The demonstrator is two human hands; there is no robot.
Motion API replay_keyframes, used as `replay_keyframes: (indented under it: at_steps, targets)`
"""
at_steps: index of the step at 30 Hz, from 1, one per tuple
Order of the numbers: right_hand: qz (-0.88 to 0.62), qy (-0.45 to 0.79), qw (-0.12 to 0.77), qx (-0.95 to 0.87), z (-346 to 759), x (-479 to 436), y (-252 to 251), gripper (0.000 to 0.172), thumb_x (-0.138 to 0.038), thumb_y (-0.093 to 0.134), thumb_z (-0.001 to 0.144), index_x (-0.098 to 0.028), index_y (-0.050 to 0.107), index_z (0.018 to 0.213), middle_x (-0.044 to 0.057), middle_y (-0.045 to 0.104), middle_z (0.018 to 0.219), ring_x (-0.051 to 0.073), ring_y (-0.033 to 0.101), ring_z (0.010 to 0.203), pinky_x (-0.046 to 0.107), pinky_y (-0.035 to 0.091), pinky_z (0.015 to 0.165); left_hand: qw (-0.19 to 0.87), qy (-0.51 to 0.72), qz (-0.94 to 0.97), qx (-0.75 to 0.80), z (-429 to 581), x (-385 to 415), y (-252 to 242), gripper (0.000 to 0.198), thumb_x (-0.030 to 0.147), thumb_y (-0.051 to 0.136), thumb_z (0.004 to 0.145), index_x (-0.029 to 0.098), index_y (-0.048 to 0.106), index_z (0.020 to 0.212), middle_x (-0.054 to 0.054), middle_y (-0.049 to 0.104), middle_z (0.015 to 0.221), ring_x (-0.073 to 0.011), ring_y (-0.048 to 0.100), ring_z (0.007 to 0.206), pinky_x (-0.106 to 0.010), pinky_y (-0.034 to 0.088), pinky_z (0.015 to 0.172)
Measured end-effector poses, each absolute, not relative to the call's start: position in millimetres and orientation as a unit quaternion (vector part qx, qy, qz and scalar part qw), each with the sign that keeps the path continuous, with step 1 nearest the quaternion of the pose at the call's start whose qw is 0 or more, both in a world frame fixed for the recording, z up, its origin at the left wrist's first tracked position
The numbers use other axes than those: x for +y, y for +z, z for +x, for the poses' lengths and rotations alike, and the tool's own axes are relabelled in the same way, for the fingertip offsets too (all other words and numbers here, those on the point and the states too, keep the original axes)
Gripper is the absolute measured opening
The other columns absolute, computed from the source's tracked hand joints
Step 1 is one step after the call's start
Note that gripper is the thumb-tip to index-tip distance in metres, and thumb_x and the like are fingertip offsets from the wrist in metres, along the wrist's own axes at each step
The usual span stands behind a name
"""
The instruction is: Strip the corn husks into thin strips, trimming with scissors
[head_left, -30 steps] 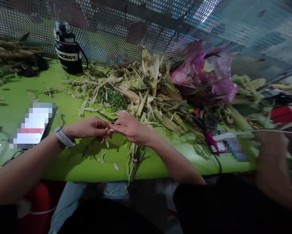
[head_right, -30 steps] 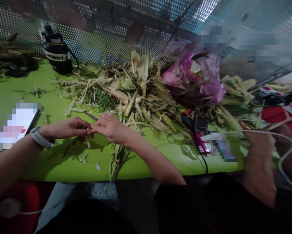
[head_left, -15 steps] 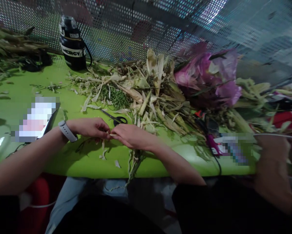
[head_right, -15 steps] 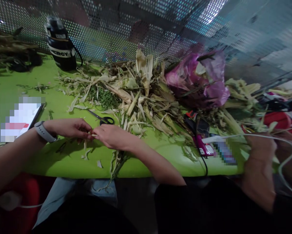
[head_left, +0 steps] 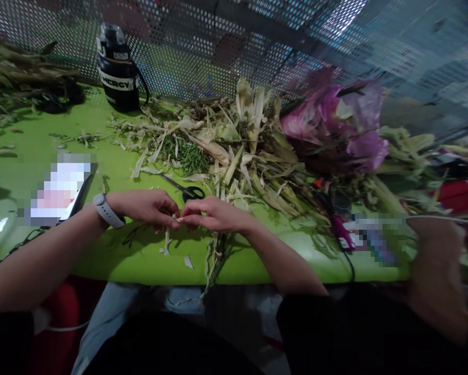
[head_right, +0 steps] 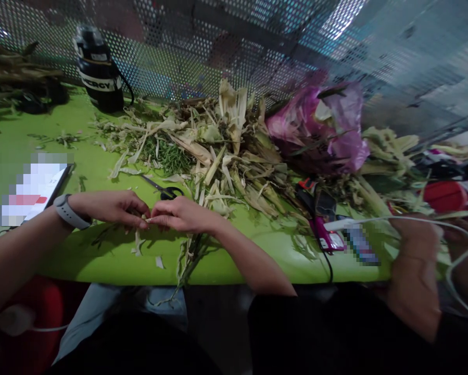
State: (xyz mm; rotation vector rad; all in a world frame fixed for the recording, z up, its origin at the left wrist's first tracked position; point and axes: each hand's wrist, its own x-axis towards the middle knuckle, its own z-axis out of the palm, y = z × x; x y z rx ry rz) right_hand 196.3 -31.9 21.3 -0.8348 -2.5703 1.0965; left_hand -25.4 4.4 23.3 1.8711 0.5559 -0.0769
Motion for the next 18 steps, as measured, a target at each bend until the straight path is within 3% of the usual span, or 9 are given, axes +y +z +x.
replay_keyframes:
  at_steps: [5, 8, 11, 14, 16, 18]
  targets:
    - [-0.329, 0.165, 0.045, -0.929, 188.2, -38.5, 8.3, 0.025, -0.028, 0.046, 0.098, -0.013, 0.066, 0.094, 0.005, 0.067, 0.074, 0.013, 0.052, 0.062, 0.027, 0.03, 0.062, 0.41, -0.032, 0.872, 0.267, -20.1, 1.1, 22.1, 0.021, 0.028, 0.056, 0.084, 0.015, 0.072, 0.081, -0.003, 0.068, 0.065, -0.0115, 0.056, 0.054, -0.021, 0.036, 0.051]
    - [-0.333, 0.079, 0.052, -0.938, 184.1, -40.0, -0.4, 0.028, -0.026, 0.041, 0.097, -0.011, 0.064, 0.091, 0.007, 0.065, 0.07, 0.015, 0.05, 0.06, 0.029, 0.029, 0.061, 0.364, -0.006, 0.891, 0.271, -21.6, 3.8, 20.5, 0.024, 0.029, 0.055, 0.086, 0.015, 0.071, 0.076, -0.002, 0.066, 0.062, -0.0107, 0.054, 0.053, -0.021, 0.036, 0.053]
    - [-0.336, 0.063, 0.132, -0.93, 184.2, -35.7, -8.6, 0.03, -0.026, 0.037, 0.097, -0.011, 0.061, 0.088, 0.008, 0.063, 0.07, 0.015, 0.049, 0.061, 0.029, 0.033, 0.062, 0.341, 0.087, 0.891, 0.287, -26.1, 7.3, 19.9, 0.024, 0.033, 0.061, 0.084, 0.017, 0.071, 0.098, -0.004, 0.073, 0.082, -0.0146, 0.064, 0.068, -0.023, 0.044, 0.062]
    - [-0.399, 0.126, 0.269, -0.868, 187.4, -28.4, -13.9, 0.025, -0.028, 0.039, 0.096, -0.014, 0.058, 0.089, 0.006, 0.062, 0.073, 0.014, 0.05, 0.061, 0.027, 0.035, 0.06, 0.217, 0.295, 0.877, 0.313, -27.5, 3.1, 22.4, 0.048, 0.033, 0.072, 0.075, 0.019, 0.062, 0.12, -0.009, 0.07, 0.107, -0.0214, 0.064, 0.094, -0.033, 0.049, 0.082]
    - [-0.451, 0.201, 0.354, -0.794, 189.0, -25.1, -15.2, 0.022, -0.032, 0.041, 0.096, -0.017, 0.055, 0.088, 0.001, 0.057, 0.068, 0.012, 0.046, 0.057, 0.025, 0.033, 0.055, 0.132, 0.429, 0.832, 0.327, -24.6, -5.2, 24.1, 0.043, 0.031, 0.073, 0.075, 0.02, 0.063, 0.115, -0.009, 0.067, 0.107, -0.0228, 0.061, 0.099, -0.037, 0.048, 0.088]
    - [-0.485, 0.273, 0.409, -0.723, 188.5, -24.3, -14.9, 0.023, -0.038, 0.044, 0.096, -0.019, 0.053, 0.086, -0.004, 0.047, 0.06, 0.01, 0.04, 0.051, 0.024, 0.03, 0.051, 0.132, 0.478, 0.808, 0.319, -18.6, -15.3, 23.2, 0.023, 0.029, 0.07, 0.079, 0.019, 0.068, 0.1, -0.008, 0.067, 0.094, -0.0209, 0.06, 0.088, -0.036, 0.049, 0.084]
